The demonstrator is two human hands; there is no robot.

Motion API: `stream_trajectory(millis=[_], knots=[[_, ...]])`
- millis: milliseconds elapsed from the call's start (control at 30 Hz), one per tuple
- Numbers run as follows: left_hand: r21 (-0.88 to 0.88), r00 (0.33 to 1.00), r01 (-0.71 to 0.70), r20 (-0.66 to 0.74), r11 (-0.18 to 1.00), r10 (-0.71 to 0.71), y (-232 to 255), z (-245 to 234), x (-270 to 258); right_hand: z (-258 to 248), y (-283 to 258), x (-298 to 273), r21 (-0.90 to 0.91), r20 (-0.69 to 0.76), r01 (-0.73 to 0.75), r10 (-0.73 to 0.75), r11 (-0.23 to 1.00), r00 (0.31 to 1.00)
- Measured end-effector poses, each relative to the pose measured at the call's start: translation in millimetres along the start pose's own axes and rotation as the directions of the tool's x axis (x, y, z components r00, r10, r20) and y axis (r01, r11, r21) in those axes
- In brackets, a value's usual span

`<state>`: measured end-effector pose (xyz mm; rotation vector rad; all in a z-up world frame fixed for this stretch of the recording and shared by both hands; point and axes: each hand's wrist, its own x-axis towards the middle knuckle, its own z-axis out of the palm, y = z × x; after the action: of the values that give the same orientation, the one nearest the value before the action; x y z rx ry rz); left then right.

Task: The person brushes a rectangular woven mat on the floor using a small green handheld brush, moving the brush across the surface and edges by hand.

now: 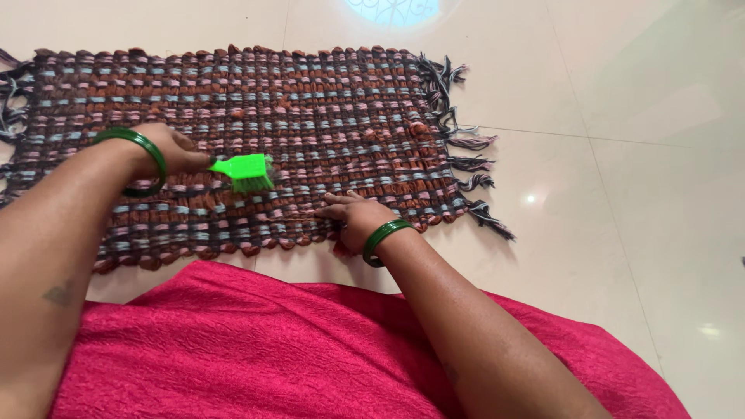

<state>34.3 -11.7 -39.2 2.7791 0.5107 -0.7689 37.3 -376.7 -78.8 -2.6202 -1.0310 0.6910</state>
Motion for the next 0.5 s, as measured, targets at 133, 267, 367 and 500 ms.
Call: stream_trajectory(millis=[133,267,367,500], knots=[[-0.125,0.999,0.026,-0.027,0.992,-0.03,39,-3,-20,-2,-5,0,0.002,-0.013,-0.028,0.028,1.0,1.0],[-0.282,0.997,-0.05,-0.064,0.958,0.033,89,9,-19,-6,-10,-1,-0.057,0.005,-0.009,0.009,0.998,1.0],[-0.223,0.992,-0.12,-0.061,0.968,0.109,107,29,-6,-5,-11,-4,-0.111,0.024,-0.013,0.016,0.994,1.0],[-0.142,0.991,-0.127,-0.06,0.982,0.119,90,40,12,2,-6,1,-0.197,0.037,0.091,-0.086,0.976,0.996]])
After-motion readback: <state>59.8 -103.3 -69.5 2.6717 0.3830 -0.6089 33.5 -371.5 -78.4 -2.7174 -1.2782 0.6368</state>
